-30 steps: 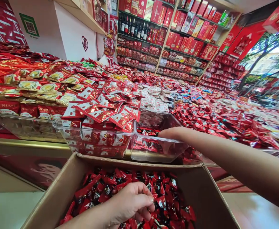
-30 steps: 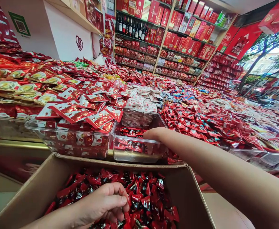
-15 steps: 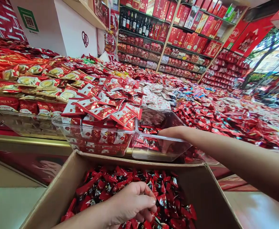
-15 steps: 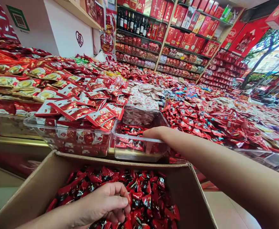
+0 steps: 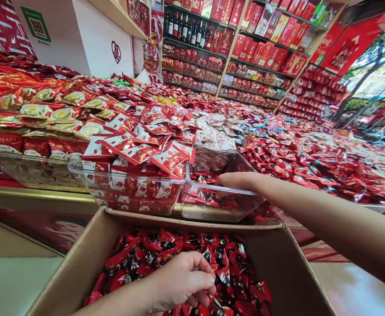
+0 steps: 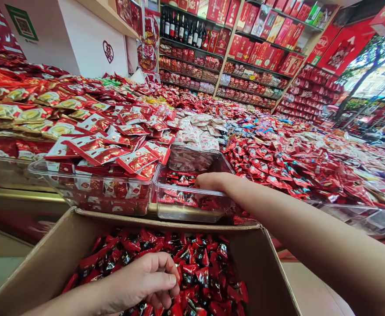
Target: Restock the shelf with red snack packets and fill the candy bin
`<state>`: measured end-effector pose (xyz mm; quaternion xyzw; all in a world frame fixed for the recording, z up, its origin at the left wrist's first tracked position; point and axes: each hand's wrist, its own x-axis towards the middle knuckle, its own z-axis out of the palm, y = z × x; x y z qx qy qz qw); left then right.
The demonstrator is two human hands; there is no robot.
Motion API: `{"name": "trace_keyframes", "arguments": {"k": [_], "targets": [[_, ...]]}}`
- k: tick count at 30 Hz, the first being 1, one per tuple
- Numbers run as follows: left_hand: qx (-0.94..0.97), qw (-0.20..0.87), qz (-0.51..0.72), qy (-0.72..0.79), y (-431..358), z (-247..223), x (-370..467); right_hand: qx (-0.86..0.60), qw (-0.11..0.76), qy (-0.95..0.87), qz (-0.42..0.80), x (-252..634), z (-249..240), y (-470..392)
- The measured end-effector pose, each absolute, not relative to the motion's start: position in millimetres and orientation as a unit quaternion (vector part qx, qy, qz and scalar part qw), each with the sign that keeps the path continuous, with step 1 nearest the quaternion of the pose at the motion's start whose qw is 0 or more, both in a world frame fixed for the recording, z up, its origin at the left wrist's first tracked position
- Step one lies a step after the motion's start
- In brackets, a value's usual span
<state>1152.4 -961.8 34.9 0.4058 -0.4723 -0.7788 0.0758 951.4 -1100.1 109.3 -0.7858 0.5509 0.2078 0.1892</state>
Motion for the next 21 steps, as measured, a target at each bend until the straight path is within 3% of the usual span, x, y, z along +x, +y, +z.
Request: {"name": "trace_keyframes", "arguments": {"k": [14, 18, 20, 21], "targets": [[0.404, 0.077, -0.770, -0.488, -964, 23, 1153, -0.807, 0.010, 0.563, 0.179, 952, 115, -1108], [0.410, 0.072, -0.766, -0.491, -963, 23, 1152, -0.820, -0.099, 0.561, 0.063, 958, 162, -1079], [0.416, 0.070, -0.762, -0.491, -962, 23, 1152, -0.822, -0.085, 0.562, -0.035, 962, 186, -1047], [0.417, 0.069, -0.761, -0.491, -962, 22, 1152, -0.828, -0.037, 0.555, -0.076, 965, 192, -1027]]}}
